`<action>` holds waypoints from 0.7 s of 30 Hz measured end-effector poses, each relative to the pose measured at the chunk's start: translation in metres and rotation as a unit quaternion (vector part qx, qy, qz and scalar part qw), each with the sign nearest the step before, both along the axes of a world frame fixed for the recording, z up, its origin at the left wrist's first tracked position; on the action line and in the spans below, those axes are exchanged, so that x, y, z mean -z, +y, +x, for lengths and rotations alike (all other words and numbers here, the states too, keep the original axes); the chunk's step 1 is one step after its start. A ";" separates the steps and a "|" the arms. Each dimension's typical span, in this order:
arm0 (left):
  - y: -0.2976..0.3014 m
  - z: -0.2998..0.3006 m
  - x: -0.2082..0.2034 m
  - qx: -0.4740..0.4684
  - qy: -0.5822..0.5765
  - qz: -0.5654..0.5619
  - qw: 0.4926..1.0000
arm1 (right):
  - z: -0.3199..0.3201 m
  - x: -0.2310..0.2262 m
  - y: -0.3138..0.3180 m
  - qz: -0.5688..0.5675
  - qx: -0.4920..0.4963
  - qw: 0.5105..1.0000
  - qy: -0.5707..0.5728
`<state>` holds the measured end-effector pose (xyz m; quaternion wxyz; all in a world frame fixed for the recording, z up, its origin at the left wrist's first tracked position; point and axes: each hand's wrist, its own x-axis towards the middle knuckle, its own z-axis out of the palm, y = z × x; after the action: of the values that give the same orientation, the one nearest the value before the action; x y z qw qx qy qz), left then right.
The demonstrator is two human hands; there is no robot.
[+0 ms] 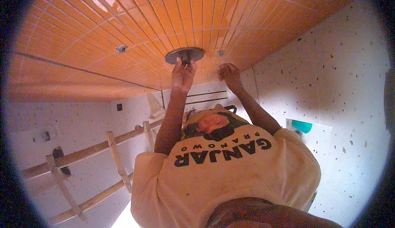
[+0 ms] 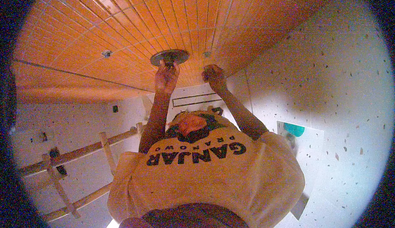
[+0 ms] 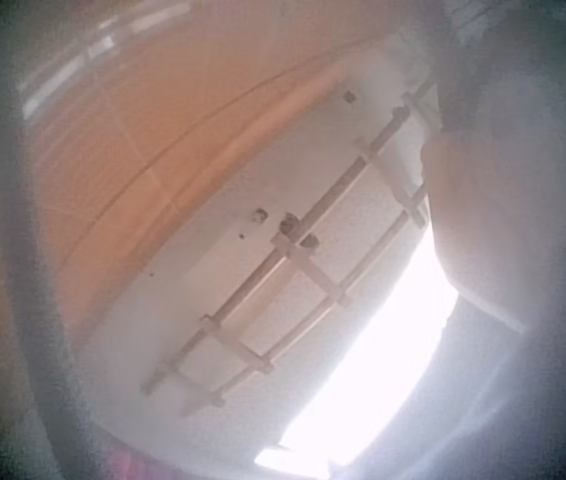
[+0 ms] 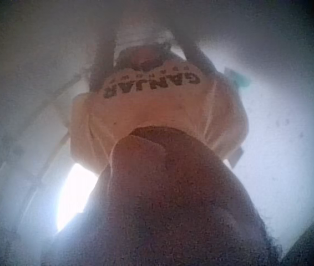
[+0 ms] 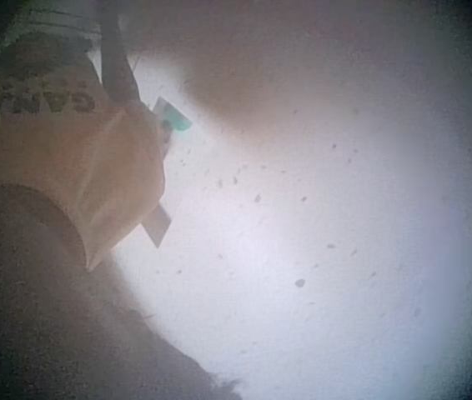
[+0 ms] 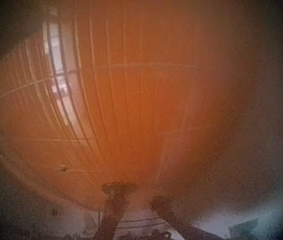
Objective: The person installs a circular ceiling fixture onto an orange-tiled ceiling. They hold the fixture with one hand and use a screwdriver to tighten screws into the ceiling mount. The person repeatedly adjusts the fixture and tightens the screws to secure it in place.
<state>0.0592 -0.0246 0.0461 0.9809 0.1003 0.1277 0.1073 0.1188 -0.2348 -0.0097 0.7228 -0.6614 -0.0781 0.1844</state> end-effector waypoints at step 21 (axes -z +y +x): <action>-0.007 0.016 0.012 -0.163 0.182 0.510 0.825 | -0.001 -0.023 0.007 -0.031 -0.019 0.998 -0.053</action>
<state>0.0748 -0.0313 0.0338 0.7175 0.5812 0.2452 0.2954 0.1178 -0.2282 0.0131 0.6932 -0.6908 -0.1224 0.1651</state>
